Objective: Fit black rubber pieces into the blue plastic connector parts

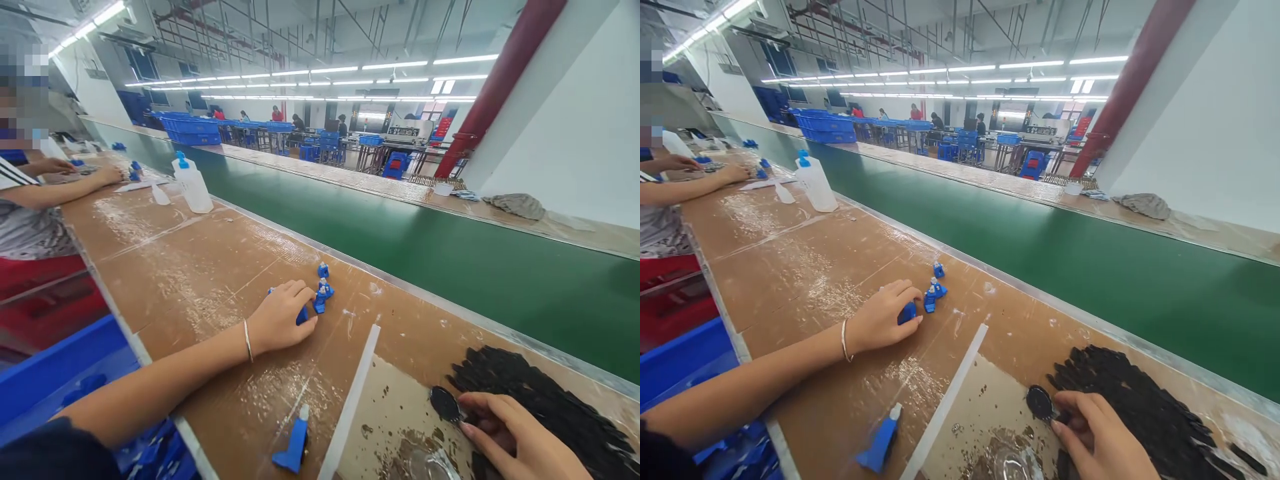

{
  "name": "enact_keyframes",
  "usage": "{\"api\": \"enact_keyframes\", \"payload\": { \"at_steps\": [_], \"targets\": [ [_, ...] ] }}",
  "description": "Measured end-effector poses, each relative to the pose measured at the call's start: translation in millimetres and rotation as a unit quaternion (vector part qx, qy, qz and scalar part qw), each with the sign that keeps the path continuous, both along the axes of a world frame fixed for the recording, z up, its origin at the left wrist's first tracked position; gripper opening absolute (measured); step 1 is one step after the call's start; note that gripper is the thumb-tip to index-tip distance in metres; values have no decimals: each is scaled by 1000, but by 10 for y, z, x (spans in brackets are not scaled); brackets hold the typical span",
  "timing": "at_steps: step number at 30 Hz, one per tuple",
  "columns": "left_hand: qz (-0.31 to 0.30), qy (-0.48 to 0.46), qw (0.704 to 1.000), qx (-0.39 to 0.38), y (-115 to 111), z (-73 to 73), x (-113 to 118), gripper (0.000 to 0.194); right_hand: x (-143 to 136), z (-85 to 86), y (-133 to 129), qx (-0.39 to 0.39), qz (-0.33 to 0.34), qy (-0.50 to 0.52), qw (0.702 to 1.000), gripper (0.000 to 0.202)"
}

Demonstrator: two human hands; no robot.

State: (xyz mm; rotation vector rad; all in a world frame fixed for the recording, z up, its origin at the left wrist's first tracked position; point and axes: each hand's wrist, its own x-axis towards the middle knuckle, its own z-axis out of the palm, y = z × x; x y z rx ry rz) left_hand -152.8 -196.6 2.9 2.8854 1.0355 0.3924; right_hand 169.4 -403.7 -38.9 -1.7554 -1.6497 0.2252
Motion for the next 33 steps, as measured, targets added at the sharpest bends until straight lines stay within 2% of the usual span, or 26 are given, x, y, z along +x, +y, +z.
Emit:
{"api": "enact_keyframes", "payload": {
  "at_steps": [5,8,11,14,17,19,21,24,28,30,33],
  "targets": [
    [8,72,997,-11,-48,-9,-25,21,-66,15,-80,62,-12,-117,991,17],
    [17,87,996,-8,-65,-22,-32,18,-155,19,-165,61,-12,-192,979,18],
    [-3,95,995,-8,-27,-34,-43,16,-218,7,-190,66,-19,-221,973,19],
    [-89,89,992,-23,-8,-59,-47,14,-216,-13,-187,81,-12,-248,965,19],
    [-195,24,979,-56,-63,-91,-30,16,-187,-1,-239,70,27,-294,953,14],
    [-226,-19,970,-84,-118,-106,-7,18,-201,31,-308,54,66,-323,943,22],
    [-240,-45,963,-113,-156,-116,15,17,-250,52,-378,31,84,-361,928,39],
    [-235,-71,956,-158,-164,-132,34,21,-327,2,-437,23,50,-387,921,48],
    [-161,-89,962,-204,-144,-139,40,33,-325,-167,-432,34,21,-352,935,36],
    [-135,-76,967,-204,-146,-119,47,32,-300,-232,-422,39,10,-345,938,34],
    [-130,-35,976,-173,-160,-80,66,24,-278,-271,-416,42,-7,-330,943,38]
  ]
}}
